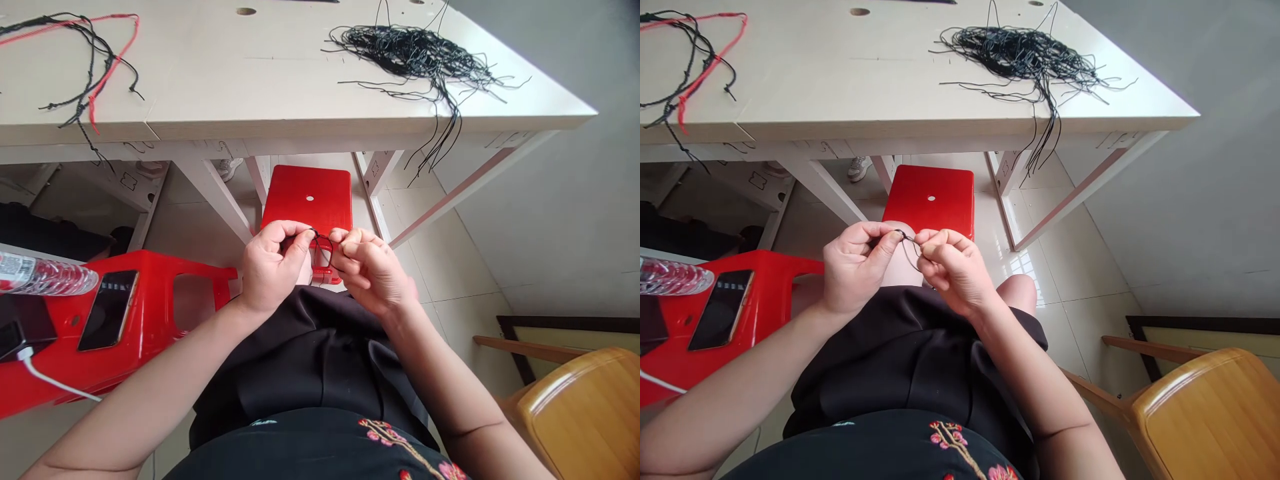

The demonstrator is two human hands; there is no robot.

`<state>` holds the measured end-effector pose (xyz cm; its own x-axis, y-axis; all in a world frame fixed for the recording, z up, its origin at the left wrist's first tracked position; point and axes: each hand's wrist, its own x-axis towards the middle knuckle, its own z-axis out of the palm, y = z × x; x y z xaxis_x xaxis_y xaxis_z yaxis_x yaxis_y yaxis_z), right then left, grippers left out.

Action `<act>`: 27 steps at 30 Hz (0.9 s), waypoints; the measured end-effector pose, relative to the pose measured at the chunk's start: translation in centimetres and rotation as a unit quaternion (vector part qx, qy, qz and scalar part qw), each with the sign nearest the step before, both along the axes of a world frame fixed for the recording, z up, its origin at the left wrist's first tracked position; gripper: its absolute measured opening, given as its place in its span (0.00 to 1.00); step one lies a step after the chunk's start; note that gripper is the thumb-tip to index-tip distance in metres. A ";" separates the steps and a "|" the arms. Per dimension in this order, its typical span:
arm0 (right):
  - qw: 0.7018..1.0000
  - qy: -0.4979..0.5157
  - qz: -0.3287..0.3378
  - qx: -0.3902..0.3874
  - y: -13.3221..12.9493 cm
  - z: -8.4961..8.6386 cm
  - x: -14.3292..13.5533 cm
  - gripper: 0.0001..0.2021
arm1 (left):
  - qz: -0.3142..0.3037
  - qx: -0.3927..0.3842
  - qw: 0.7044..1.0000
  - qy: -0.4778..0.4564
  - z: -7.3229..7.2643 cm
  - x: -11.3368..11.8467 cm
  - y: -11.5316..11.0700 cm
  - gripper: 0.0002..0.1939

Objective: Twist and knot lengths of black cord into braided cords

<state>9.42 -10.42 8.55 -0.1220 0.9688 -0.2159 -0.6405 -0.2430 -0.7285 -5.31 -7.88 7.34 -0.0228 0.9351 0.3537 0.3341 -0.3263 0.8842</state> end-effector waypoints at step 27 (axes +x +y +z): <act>0.734 -0.570 -0.159 0.333 -1.5 -5.1 -1.9 0.03 | 0.033 -0.093 0.989 -0.108 0.6 -1.6 1.5 0.06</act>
<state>7.50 -11.88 3.48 0.0251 0.8464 0.5319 0.5306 0.4397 -0.7247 -6.92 -6.40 7.94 -0.1424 0.9774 0.1561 0.1461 -0.1353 0.9800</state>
